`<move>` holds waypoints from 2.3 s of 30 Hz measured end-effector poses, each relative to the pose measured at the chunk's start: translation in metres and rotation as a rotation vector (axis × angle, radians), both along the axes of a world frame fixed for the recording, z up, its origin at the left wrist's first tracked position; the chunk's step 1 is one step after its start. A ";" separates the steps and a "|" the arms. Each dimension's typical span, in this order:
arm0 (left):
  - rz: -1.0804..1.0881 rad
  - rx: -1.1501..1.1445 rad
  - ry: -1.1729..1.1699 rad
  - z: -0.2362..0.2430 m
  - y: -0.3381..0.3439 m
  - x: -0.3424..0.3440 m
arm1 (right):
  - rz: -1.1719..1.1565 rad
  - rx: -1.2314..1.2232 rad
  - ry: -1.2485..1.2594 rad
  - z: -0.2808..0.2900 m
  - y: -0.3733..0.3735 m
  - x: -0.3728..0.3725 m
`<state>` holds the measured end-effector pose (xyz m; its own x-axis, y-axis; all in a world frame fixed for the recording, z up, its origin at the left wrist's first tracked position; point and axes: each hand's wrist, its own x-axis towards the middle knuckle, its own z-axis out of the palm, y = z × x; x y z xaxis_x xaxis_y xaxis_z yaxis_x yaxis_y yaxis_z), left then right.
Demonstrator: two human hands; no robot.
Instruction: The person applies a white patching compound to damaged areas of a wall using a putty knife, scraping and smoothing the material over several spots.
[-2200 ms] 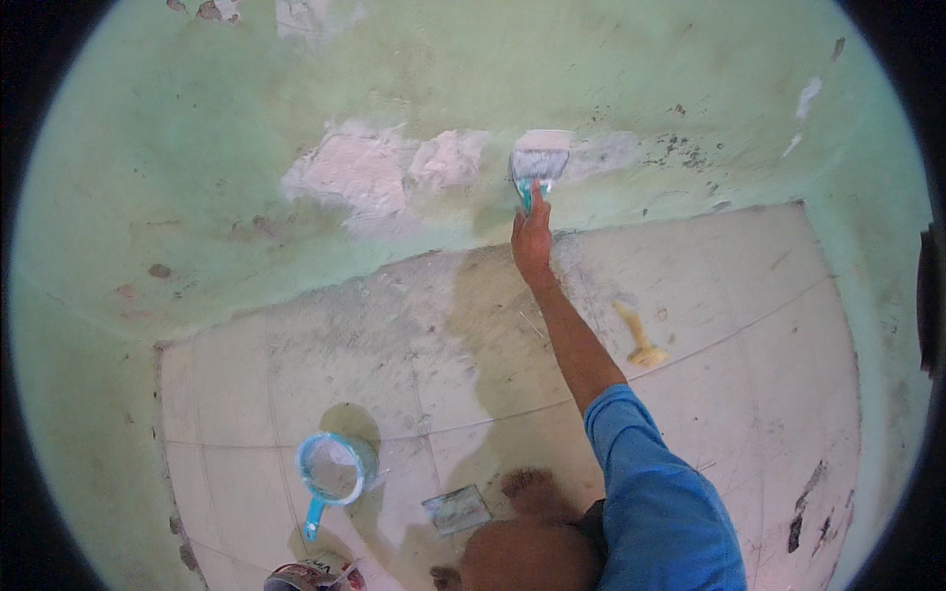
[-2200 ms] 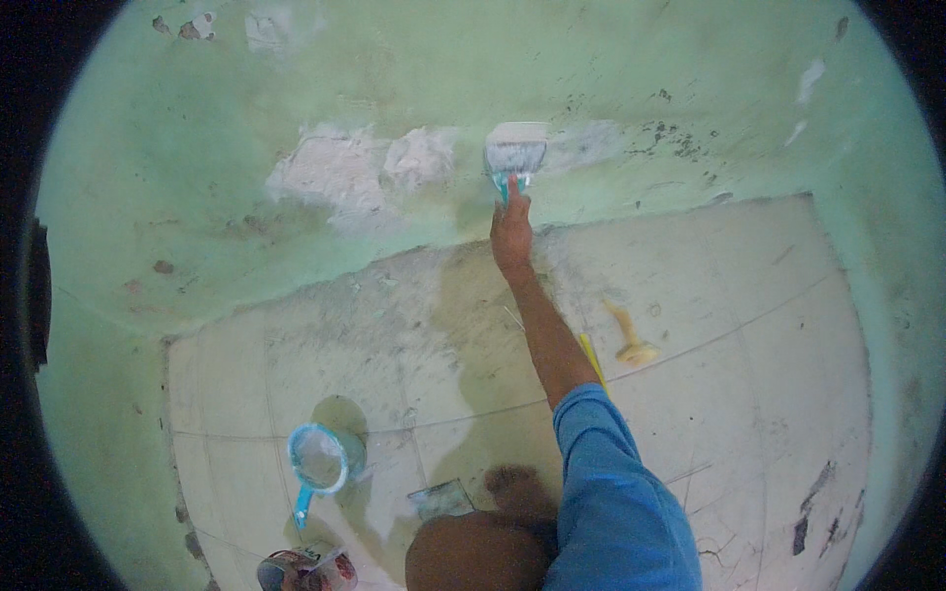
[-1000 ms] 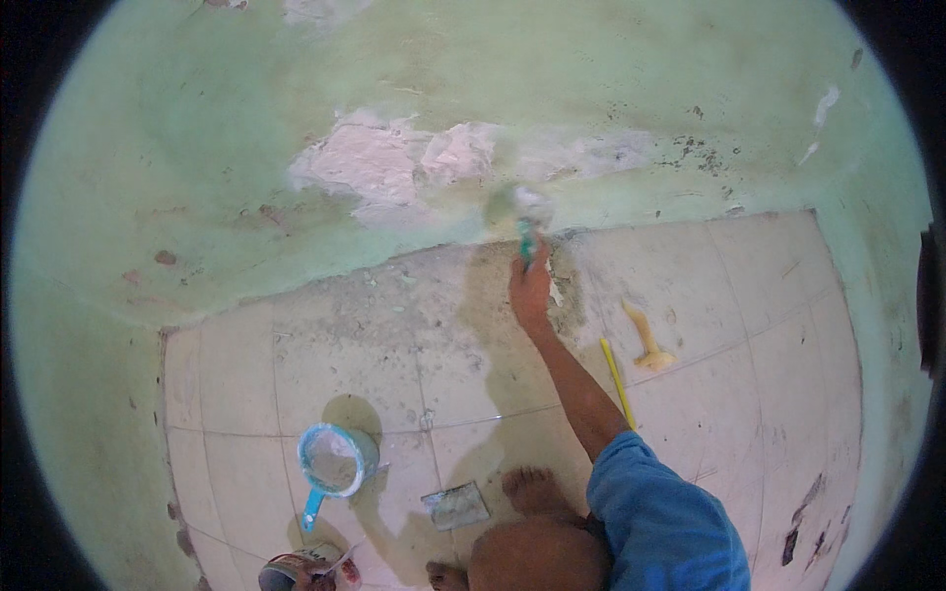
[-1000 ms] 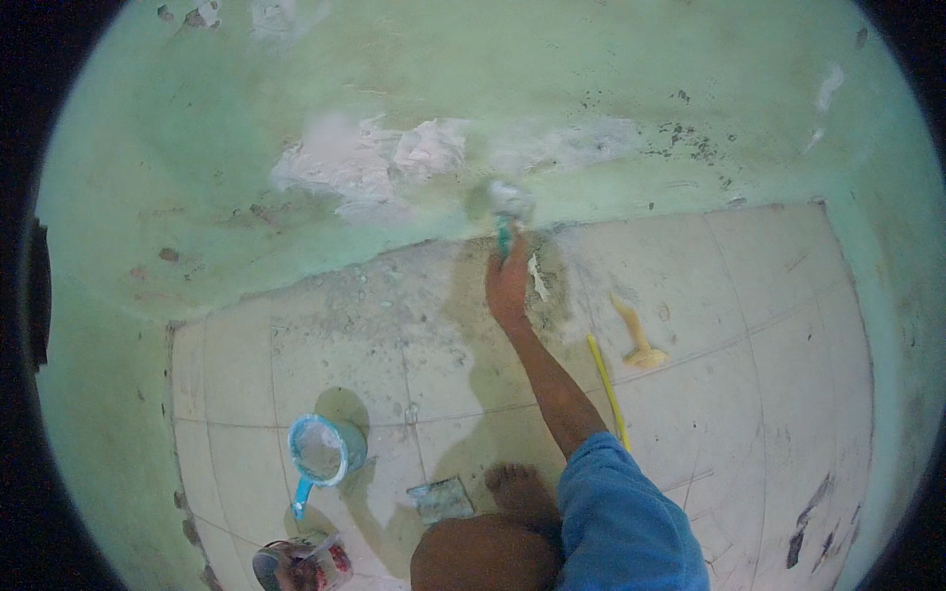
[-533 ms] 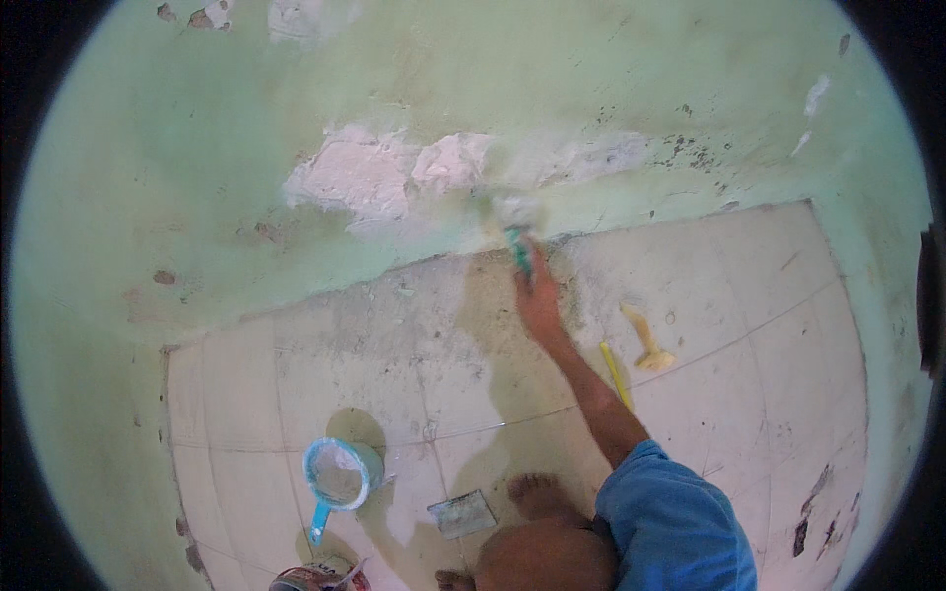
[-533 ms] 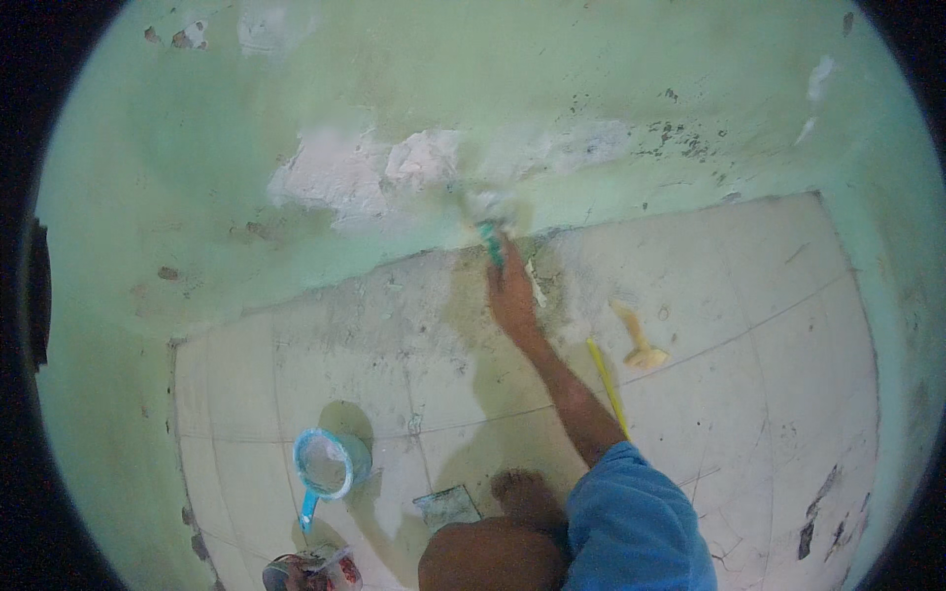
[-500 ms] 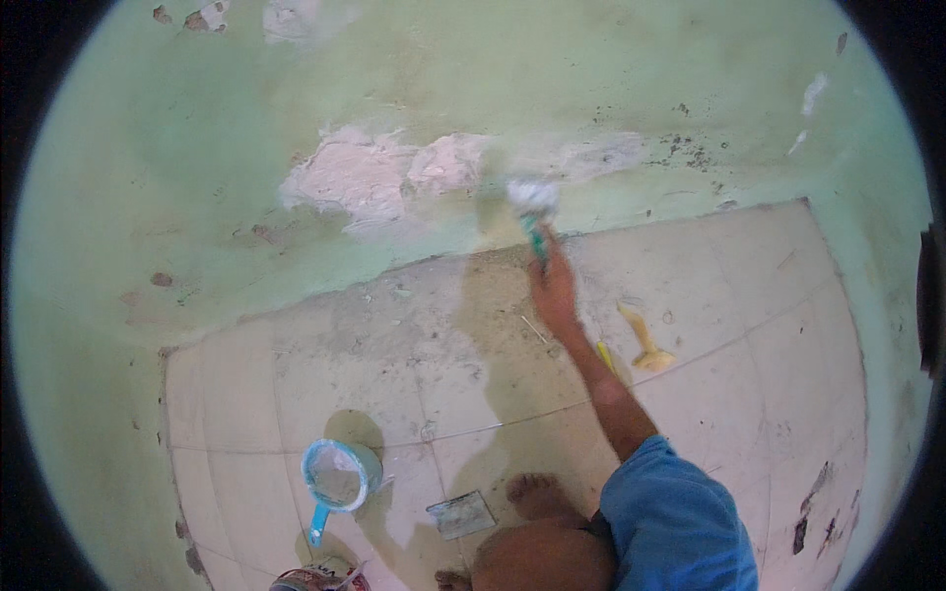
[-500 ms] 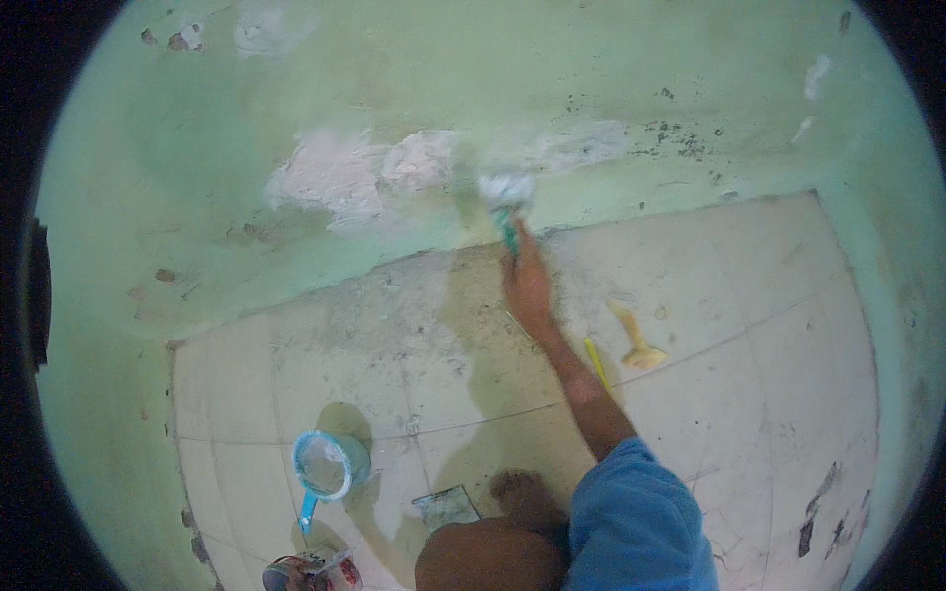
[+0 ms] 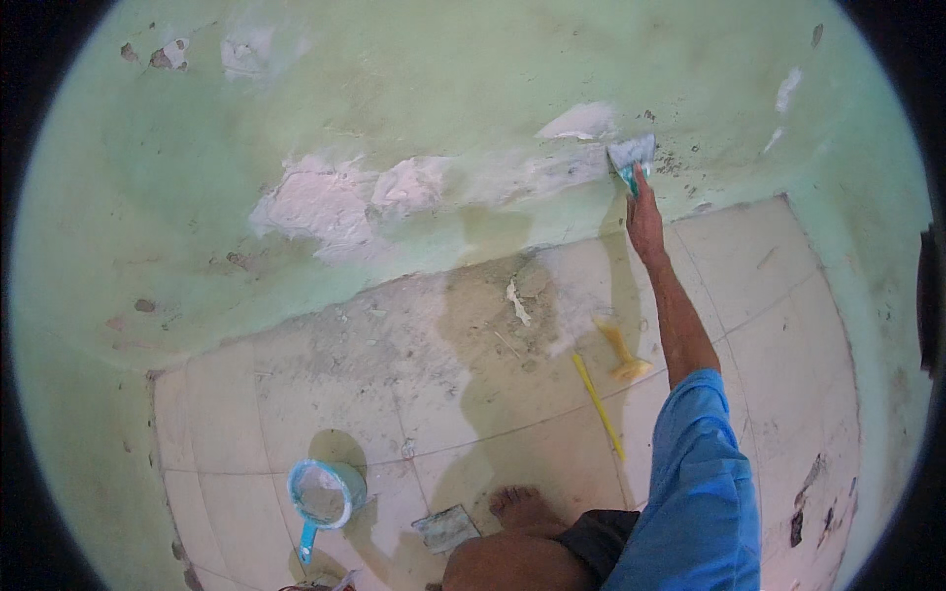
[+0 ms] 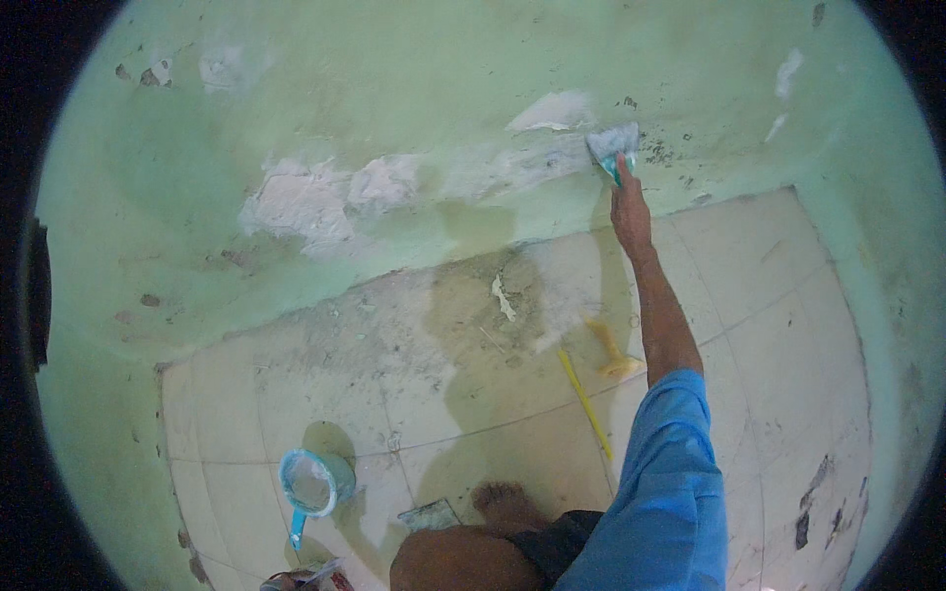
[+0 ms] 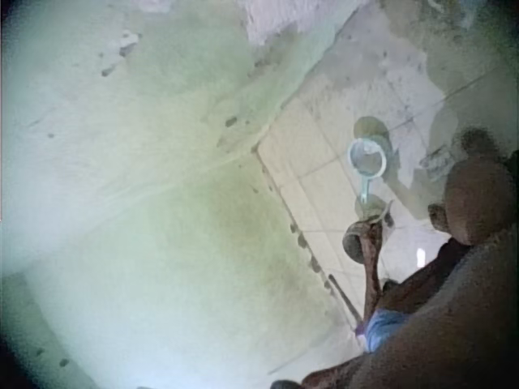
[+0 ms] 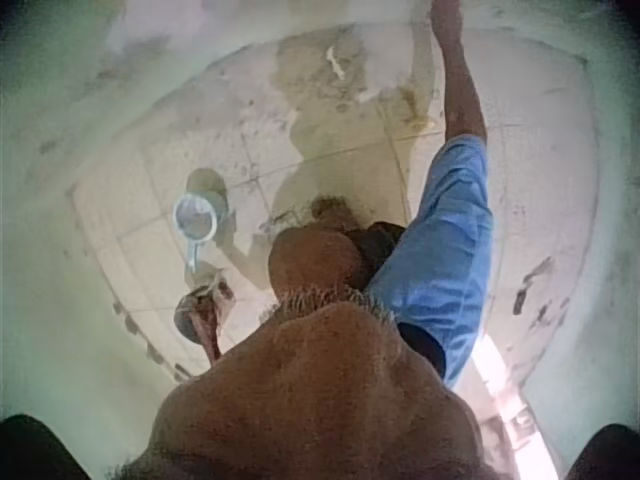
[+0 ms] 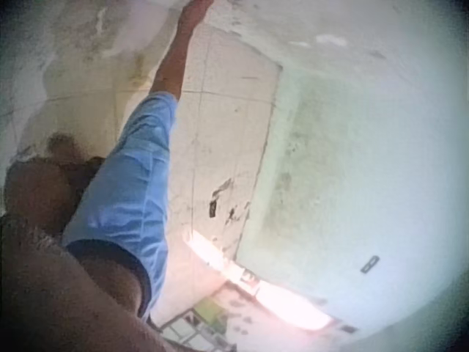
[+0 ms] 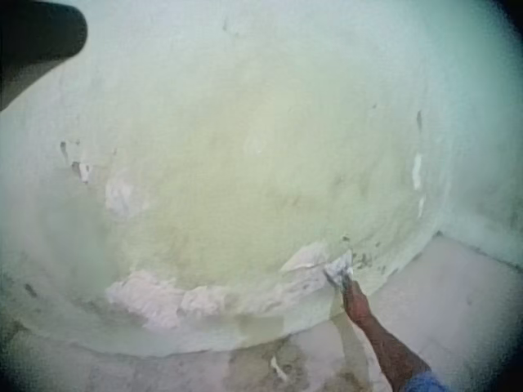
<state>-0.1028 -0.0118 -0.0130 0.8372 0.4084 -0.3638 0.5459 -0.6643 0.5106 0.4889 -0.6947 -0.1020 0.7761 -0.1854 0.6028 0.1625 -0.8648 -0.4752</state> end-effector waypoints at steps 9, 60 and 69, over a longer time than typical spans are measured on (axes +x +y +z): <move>0.162 -0.164 -0.102 0.004 -0.005 -0.013 | 0.041 0.829 0.068 0.090 0.132 -0.039; 0.091 -0.224 -0.115 0.010 -0.024 0.061 | -0.061 0.305 -0.286 0.074 0.072 -0.003; 0.045 -0.199 -0.130 0.013 -0.027 0.071 | -0.114 0.218 -0.087 0.054 0.022 -0.047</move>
